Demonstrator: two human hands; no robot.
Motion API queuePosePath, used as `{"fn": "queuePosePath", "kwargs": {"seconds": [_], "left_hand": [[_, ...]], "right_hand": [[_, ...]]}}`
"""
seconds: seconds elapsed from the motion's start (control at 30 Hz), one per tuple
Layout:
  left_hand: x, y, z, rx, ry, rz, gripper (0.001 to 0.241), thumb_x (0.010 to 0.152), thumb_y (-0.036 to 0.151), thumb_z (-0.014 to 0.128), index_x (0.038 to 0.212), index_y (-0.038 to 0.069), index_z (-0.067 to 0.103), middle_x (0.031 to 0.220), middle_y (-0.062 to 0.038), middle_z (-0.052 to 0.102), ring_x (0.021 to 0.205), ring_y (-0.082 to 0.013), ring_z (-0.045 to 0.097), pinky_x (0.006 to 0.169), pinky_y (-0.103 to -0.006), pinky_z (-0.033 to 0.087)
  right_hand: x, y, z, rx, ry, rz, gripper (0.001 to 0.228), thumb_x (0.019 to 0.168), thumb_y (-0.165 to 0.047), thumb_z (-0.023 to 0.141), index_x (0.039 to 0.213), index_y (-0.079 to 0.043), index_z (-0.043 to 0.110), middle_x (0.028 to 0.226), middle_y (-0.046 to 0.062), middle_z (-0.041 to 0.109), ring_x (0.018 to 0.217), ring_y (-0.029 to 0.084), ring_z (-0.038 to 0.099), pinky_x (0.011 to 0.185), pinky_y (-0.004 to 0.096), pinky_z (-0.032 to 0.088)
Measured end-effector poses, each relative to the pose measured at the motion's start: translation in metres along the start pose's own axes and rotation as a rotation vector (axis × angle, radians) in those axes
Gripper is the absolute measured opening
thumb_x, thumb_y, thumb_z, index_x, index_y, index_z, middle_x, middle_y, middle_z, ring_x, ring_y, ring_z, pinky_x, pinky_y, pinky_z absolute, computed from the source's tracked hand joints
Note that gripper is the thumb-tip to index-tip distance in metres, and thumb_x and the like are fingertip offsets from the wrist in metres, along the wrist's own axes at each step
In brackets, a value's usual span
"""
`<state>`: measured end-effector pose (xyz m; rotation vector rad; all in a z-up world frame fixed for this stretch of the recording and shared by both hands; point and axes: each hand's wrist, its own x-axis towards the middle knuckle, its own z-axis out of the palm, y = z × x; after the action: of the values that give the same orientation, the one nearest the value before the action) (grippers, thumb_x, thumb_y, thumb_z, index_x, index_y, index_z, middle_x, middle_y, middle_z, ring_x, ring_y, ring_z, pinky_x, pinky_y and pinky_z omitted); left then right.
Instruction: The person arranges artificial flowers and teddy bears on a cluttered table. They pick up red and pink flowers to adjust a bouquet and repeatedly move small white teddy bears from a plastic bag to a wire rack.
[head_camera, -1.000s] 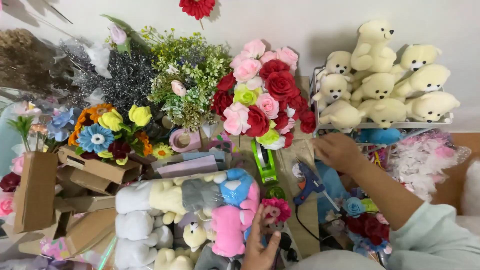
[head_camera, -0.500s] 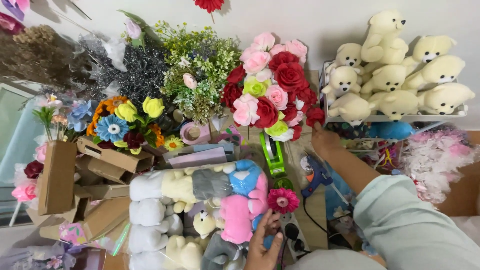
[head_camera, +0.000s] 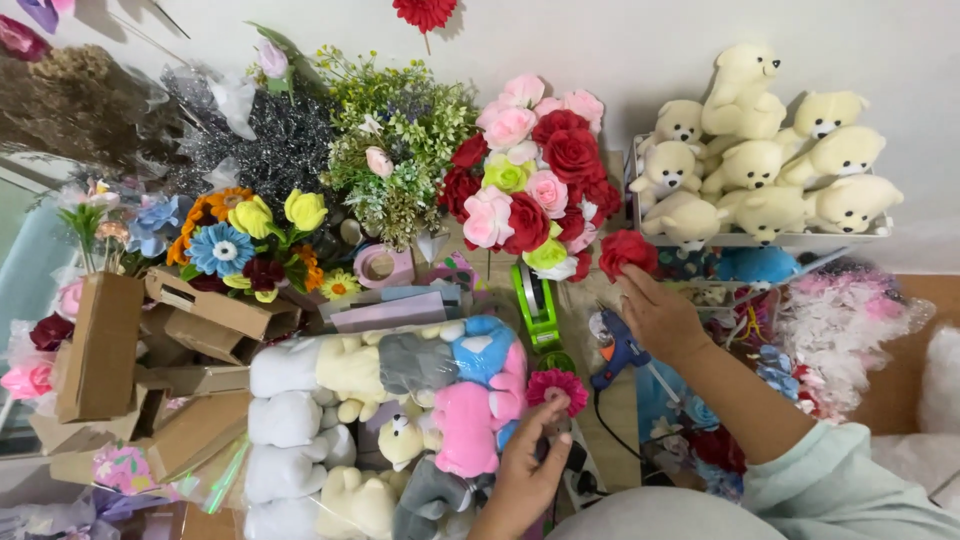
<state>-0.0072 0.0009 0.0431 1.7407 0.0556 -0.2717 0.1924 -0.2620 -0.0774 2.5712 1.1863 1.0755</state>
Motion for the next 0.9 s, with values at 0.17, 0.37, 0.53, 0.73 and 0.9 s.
{"fn": "queuePosePath", "kwargs": {"seconds": [0.17, 0.37, 0.53, 0.73, 0.9], "left_hand": [[0.024, 0.018, 0.001, 0.088, 0.04, 0.148, 0.044, 0.098, 0.017, 0.06, 0.142, 0.015, 0.058, 0.154, -0.008, 0.05, 0.146, -0.025, 0.044, 0.12, -0.0452, 0.035], [0.053, 0.05, 0.011, 0.153, 0.084, 0.041, 0.068, 0.098, 0.033, 0.057, 0.158, 0.021, 0.029, 0.17, -0.007, 0.02, 0.156, -0.0277, 0.022, 0.099, -0.0372, 0.042], [0.075, 0.013, 0.026, 0.155, 0.183, 0.368, 0.051, 0.1, 0.014, 0.064, 0.147, -0.001, 0.051, 0.113, -0.022, 0.065, 0.102, -0.0405, 0.068, 0.089, -0.0476, 0.055], [0.086, 0.01, 0.036, 0.134, 0.132, 0.321, 0.021, 0.104, 0.022, 0.058, 0.109, 0.011, 0.075, 0.096, -0.005, 0.065, 0.094, -0.0216, 0.067, 0.081, -0.0353, 0.054], [0.105, 0.016, 0.047, 0.132, 0.026, 0.388, 0.022, 0.105, 0.022, 0.056, 0.111, 0.009, 0.073, 0.099, -0.009, 0.064, 0.092, -0.0245, 0.067, 0.08, -0.036, 0.053]], "right_hand": [[0.001, -0.002, -0.077, 0.833, 0.122, 0.839, 0.035, 0.097, -0.013, 0.069, 0.129, 0.0, 0.068, 0.138, 0.018, 0.061, 0.114, 0.024, 0.065, 0.093, 0.037, 0.06], [0.002, -0.02, -0.145, 1.379, 0.132, 1.255, 0.038, 0.093, 0.001, 0.065, 0.131, 0.001, 0.064, 0.142, 0.014, 0.054, 0.087, 0.023, 0.072, 0.066, 0.029, 0.063], [-0.01, -0.037, -0.161, 1.369, 0.26, 1.16, 0.034, 0.086, 0.009, 0.07, 0.12, 0.012, 0.068, 0.123, 0.025, 0.066, 0.08, 0.028, 0.075, 0.061, 0.036, 0.061], [-0.02, -0.038, -0.166, 1.026, 0.297, 0.971, 0.065, 0.08, -0.001, 0.08, 0.136, -0.011, 0.048, 0.113, 0.008, 0.053, 0.082, 0.011, 0.059, 0.061, 0.022, 0.057], [-0.019, -0.039, -0.158, 0.942, 0.301, 0.933, 0.059, 0.086, -0.007, 0.077, 0.138, -0.005, 0.05, 0.142, 0.022, 0.047, 0.137, 0.034, 0.051, 0.109, 0.045, 0.057]]}}
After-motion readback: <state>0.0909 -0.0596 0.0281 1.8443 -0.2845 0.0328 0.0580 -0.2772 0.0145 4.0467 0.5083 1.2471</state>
